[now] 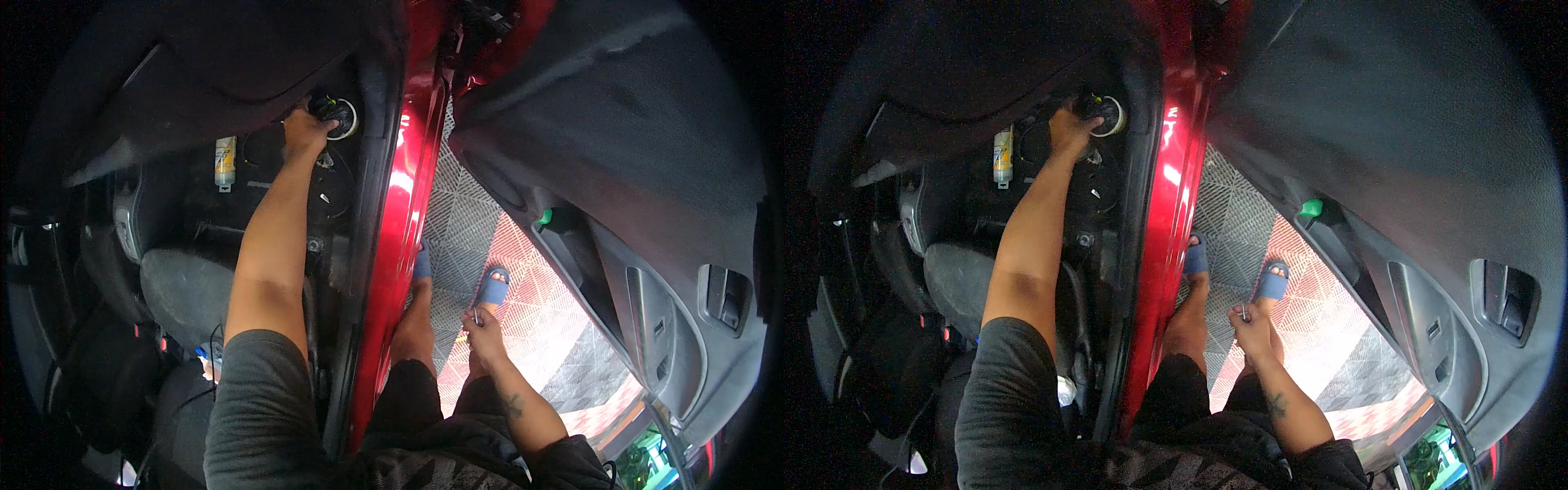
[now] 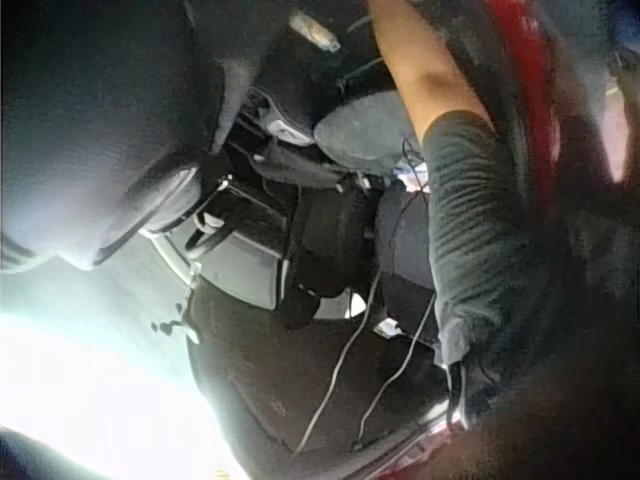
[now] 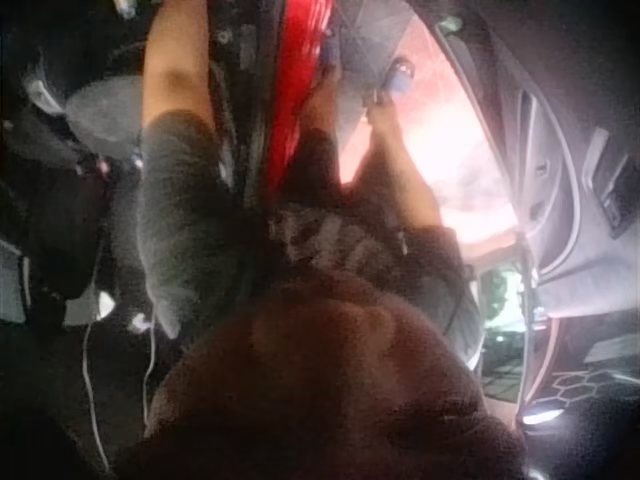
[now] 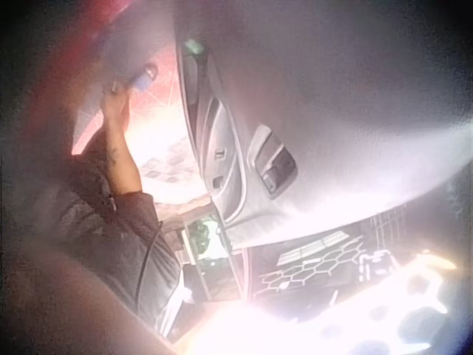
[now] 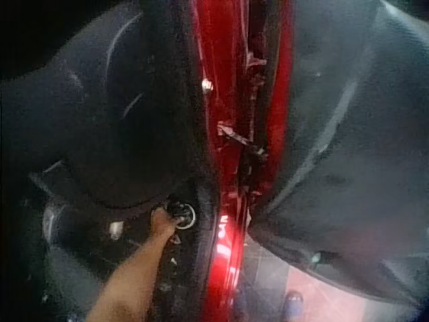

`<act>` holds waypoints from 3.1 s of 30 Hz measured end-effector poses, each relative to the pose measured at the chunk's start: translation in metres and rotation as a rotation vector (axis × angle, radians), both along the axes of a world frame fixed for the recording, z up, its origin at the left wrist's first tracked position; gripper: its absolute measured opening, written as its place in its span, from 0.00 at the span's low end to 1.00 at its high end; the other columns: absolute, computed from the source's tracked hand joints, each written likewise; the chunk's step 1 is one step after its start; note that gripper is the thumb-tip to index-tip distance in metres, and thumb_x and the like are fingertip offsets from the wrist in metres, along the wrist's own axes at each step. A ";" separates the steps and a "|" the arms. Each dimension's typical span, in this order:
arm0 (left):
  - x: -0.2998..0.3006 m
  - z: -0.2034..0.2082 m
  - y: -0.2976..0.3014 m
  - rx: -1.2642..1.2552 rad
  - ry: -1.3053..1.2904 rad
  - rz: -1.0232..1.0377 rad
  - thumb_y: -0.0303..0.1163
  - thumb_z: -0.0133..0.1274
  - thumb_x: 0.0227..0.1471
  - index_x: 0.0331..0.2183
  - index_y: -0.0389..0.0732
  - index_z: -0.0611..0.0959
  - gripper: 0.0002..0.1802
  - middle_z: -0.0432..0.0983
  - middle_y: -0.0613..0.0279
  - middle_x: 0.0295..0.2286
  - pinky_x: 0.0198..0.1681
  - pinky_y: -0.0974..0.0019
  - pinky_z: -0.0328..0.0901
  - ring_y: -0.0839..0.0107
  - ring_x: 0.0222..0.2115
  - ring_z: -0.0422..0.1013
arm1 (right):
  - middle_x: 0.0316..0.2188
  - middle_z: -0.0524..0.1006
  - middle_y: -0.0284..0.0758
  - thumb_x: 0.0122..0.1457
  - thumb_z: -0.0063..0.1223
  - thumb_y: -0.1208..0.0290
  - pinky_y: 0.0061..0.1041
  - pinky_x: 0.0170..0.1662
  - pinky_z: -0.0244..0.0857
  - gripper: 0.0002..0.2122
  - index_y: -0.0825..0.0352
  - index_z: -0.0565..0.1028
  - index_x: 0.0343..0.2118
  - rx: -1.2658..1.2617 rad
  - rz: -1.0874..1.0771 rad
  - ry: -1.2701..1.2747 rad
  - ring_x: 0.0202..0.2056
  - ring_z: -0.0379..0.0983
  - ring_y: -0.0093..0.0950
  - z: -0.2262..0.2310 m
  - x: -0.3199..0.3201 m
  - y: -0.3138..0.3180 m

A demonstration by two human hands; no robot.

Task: The person uses a screwdriver to remove fasteners from the underside of a detached red car bumper, then places the fasteners into a small cup. The person moves to the car interior, places the cup on the floor, and handles a small plastic bag containing additional fasteners.

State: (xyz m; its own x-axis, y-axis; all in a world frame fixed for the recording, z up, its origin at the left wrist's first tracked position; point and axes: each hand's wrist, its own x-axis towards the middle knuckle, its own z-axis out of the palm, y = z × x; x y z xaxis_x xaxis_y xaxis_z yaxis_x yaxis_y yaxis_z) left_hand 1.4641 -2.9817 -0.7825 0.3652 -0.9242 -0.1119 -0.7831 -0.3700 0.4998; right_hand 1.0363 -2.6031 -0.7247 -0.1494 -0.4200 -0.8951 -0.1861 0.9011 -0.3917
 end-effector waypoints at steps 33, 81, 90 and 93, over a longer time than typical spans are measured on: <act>0.013 0.005 0.017 -0.150 1.049 0.754 0.18 0.47 0.65 0.59 0.39 0.73 0.22 0.76 0.52 0.50 0.41 0.61 0.74 0.59 0.44 0.77 | 0.25 0.76 0.29 0.65 0.64 0.68 0.24 0.25 0.64 0.09 0.67 0.78 0.40 -0.010 0.042 0.024 0.21 0.68 0.19 0.003 -0.020 -0.007; -0.248 0.070 0.396 0.703 1.666 0.577 0.62 0.48 0.68 0.66 0.43 0.67 0.39 0.76 0.49 0.56 0.60 0.57 0.64 0.60 0.59 0.71 | 0.35 0.84 0.48 0.66 0.60 0.71 0.38 0.40 0.76 0.08 0.70 0.79 0.43 -0.575 0.576 0.247 0.35 0.84 0.44 0.050 -0.070 0.019; -0.174 0.055 0.430 0.718 1.293 0.648 0.50 0.51 0.70 0.54 0.47 0.76 0.21 0.81 0.60 0.44 0.47 0.64 0.70 0.71 0.42 0.77 | 0.31 0.84 0.41 0.64 0.63 0.61 0.34 0.35 0.74 0.14 0.68 0.80 0.41 0.414 1.053 0.227 0.32 0.81 0.28 0.069 -0.320 0.224; -0.178 0.060 0.436 0.709 1.275 0.669 0.48 0.51 0.70 0.53 0.47 0.77 0.19 0.81 0.61 0.43 0.45 0.66 0.70 0.73 0.40 0.77 | 0.34 0.85 0.42 0.59 0.66 0.60 0.33 0.38 0.75 0.16 0.68 0.81 0.43 0.556 0.827 0.200 0.35 0.82 0.30 0.059 -0.325 0.267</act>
